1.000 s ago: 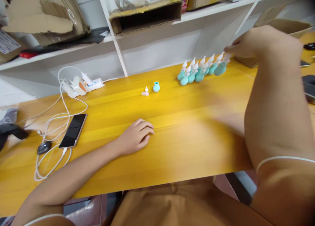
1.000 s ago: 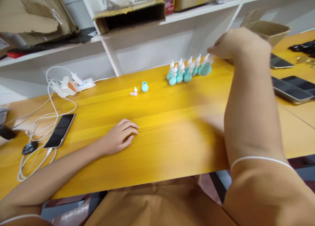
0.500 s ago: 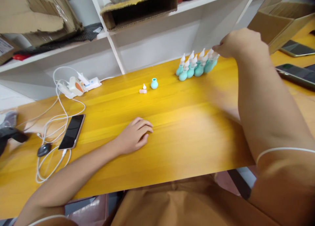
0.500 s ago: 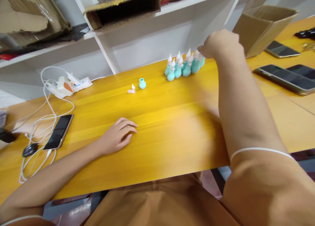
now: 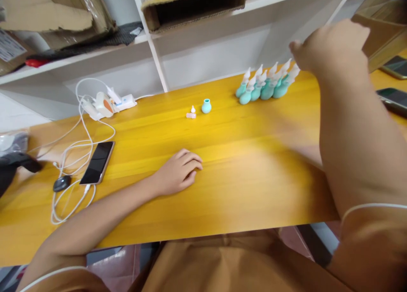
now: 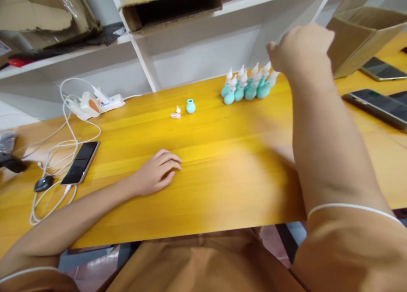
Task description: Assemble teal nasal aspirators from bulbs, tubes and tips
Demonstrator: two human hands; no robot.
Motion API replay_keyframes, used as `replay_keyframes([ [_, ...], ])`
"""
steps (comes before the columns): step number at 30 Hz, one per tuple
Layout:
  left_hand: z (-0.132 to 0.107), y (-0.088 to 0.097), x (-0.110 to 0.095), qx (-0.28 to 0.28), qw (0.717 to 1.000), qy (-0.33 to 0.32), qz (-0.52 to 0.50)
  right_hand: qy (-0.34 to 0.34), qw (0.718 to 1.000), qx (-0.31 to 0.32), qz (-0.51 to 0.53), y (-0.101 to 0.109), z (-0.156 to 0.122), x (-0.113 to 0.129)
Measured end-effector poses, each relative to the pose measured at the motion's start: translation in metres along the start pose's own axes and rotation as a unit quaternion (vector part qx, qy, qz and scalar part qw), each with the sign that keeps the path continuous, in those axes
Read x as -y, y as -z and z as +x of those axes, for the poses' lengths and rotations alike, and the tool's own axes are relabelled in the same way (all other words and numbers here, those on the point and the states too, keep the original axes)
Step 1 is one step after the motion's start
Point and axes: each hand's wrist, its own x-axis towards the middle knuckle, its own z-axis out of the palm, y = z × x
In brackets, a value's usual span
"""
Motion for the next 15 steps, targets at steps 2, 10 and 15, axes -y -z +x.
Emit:
replay_keyframes([
  [2, 0.000, 0.000, 0.000, -0.003, 1.000, 0.000, -0.003, 0.000, 0.998, -0.012, 0.055, 0.021, -0.023, 0.018],
  [10, 0.000, -0.001, 0.001, -0.002, 1.000, 0.007, -0.010, 0.328, 0.939, -0.002, 0.108, 0.051, -0.112, 0.126],
  [15, 0.000, 0.001, -0.003, -0.005, 1.000, 0.012, -0.014, 0.447, 0.891, -0.014, 0.075, 0.005, -0.106, 0.203],
])
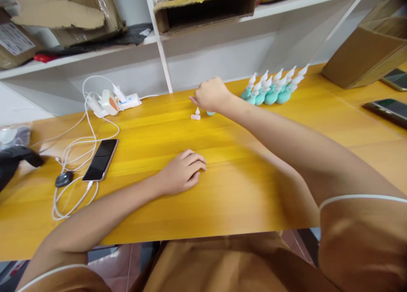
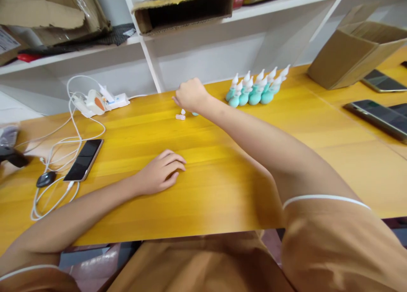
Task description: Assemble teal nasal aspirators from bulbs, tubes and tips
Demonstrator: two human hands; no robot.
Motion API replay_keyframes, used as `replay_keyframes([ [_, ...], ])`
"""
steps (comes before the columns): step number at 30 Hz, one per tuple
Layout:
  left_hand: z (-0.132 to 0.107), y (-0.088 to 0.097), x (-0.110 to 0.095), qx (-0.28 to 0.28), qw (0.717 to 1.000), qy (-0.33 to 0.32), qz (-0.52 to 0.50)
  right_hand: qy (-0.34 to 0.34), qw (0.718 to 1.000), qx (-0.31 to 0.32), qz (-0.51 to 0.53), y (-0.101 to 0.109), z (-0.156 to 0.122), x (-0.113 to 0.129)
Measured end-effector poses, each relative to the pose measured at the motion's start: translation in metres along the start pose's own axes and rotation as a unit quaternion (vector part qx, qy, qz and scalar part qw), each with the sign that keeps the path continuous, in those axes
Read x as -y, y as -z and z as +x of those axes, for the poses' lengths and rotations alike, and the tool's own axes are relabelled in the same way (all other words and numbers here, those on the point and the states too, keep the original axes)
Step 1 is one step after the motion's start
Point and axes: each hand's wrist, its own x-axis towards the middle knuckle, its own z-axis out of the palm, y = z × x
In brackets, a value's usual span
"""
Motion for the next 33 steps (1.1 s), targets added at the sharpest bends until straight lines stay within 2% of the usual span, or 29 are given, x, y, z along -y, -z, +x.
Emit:
replay_keyframes([
  [3, 0.000, 0.000, 0.000, 0.003, 0.998, 0.018, -0.054, 0.051, 0.998, -0.002, -0.027, -0.030, 0.019, 0.006],
  [5, 0.000, -0.002, 0.006, -0.045, 0.983, 0.069, -0.165, 0.060, 0.998, 0.013, -0.032, -0.043, 0.022, 0.008],
  [7, 0.000, -0.006, 0.018, -0.153, 0.929, 0.153, -0.300, 0.057, 0.998, 0.029, -0.030, -0.050, 0.021, 0.009],
  [9, 0.001, -0.009, 0.031, -0.247, 0.867, 0.215, -0.376, 0.054, 0.997, 0.038, -0.026, -0.053, 0.020, 0.009],
  [10, 0.001, -0.010, 0.036, -0.265, 0.851, 0.233, -0.390, 0.054, 0.997, 0.041, -0.026, -0.052, 0.020, 0.009],
  [11, 0.002, -0.009, 0.039, -0.264, 0.849, 0.244, -0.387, 0.056, 0.997, 0.043, -0.028, -0.050, 0.019, 0.008],
  [12, 0.002, -0.007, 0.039, -0.243, 0.862, 0.248, -0.368, 0.059, 0.997, 0.043, -0.030, -0.046, 0.018, 0.007],
  [14, 0.001, 0.000, 0.033, -0.161, 0.916, 0.228, -0.288, 0.057, 0.997, 0.036, -0.030, -0.033, 0.011, 0.004],
  [16, 0.000, 0.006, 0.021, -0.076, 0.965, 0.171, -0.185, 0.042, 0.999, 0.026, -0.012, -0.012, -0.004, 0.001],
  [17, -0.001, 0.008, 0.015, -0.046, 0.979, 0.139, -0.140, 0.031, 0.999, 0.022, 0.001, 0.000, -0.015, 0.000],
  [20, -0.005, 0.007, 0.002, 0.015, 0.997, 0.074, -0.019, 0.020, 0.999, 0.015, 0.026, 0.034, -0.060, 0.004],
  [22, -0.008, 0.003, -0.001, 0.031, 0.997, 0.064, 0.041, 0.024, 0.999, 0.031, 0.025, 0.043, -0.094, 0.015],
  [24, -0.011, 0.000, -0.003, 0.023, 0.993, 0.081, 0.084, 0.048, 0.996, 0.065, 0.046, 0.039, -0.125, 0.029],
  [27, -0.014, -0.002, -0.004, -0.002, 0.982, 0.132, 0.136, 0.070, 0.989, 0.082, 0.097, 0.015, -0.157, 0.048],
  [30, -0.016, 0.001, -0.007, -0.017, 0.973, 0.165, 0.159, 0.077, 0.984, 0.067, 0.144, -0.008, -0.170, 0.057],
  [33, -0.017, 0.002, -0.009, -0.026, 0.975, 0.166, 0.148, 0.088, 0.980, 0.053, 0.168, -0.018, -0.171, 0.057],
])
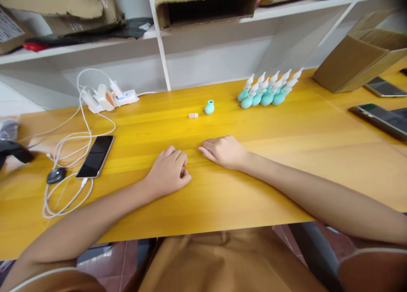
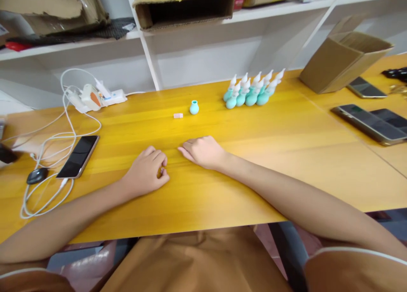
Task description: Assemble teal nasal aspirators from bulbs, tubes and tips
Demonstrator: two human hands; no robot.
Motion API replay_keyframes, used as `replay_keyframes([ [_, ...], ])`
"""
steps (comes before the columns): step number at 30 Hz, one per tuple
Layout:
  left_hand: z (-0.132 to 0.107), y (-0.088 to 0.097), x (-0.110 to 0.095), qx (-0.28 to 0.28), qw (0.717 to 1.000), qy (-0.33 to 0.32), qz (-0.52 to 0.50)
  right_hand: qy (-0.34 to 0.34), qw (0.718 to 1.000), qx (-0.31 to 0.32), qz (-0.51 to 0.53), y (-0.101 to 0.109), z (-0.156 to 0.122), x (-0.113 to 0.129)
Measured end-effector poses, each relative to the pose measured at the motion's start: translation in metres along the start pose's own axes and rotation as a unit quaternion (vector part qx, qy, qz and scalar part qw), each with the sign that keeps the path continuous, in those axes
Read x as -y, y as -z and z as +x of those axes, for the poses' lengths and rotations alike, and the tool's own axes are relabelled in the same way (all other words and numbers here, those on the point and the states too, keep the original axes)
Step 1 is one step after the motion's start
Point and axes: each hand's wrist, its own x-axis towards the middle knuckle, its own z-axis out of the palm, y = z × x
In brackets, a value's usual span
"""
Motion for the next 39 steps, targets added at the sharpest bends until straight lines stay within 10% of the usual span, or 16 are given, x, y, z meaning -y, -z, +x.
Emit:
replay_keyframes([
  [13, 0.008, -0.003, 0.004, -0.025, 0.970, -0.023, -0.241, 0.027, 0.988, -0.035, 0.145, -0.006, 0.000, -0.010],
  [28, 0.014, -0.010, 0.005, -0.152, 0.857, -0.041, -0.490, -0.011, 0.833, -0.008, 0.553, -0.003, -0.013, 0.023],
  [39, 0.012, -0.011, 0.005, -0.162, 0.857, -0.068, -0.484, 0.017, 0.844, -0.021, 0.535, -0.006, -0.017, 0.031],
])
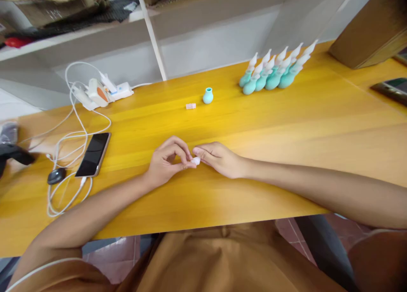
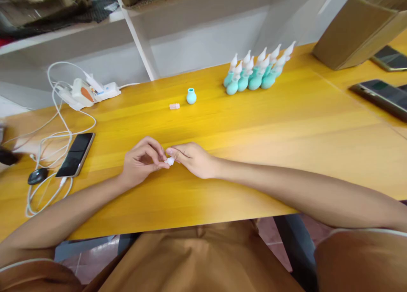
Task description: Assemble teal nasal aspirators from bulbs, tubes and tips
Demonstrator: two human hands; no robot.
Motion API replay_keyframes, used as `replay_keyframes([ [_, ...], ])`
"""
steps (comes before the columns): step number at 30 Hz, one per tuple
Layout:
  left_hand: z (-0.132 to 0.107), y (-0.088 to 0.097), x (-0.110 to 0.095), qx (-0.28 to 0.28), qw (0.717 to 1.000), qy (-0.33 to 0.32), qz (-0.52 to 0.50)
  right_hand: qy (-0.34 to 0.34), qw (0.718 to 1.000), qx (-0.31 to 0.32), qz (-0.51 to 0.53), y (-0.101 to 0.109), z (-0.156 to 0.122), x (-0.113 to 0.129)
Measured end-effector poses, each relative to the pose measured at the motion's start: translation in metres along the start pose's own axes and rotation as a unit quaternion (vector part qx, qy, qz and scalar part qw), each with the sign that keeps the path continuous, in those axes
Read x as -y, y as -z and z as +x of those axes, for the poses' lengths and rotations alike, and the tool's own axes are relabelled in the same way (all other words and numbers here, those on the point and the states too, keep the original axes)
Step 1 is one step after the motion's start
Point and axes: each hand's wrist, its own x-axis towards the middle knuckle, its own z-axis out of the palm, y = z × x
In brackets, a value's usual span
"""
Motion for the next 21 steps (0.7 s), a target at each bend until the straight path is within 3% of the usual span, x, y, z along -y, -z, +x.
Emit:
replay_keyframes([
  [10, 0.0025, 0.0000, 0.0006, 0.032, 0.996, 0.056, -0.060, 0.025, 1.000, 0.005, 0.012, 0.0005, -0.0003, -0.0023],
  [21, 0.0021, 0.0010, 0.0031, 0.047, 0.993, 0.095, -0.046, 0.029, 1.000, 0.004, -0.010, -0.0009, -0.0004, -0.0022],
])
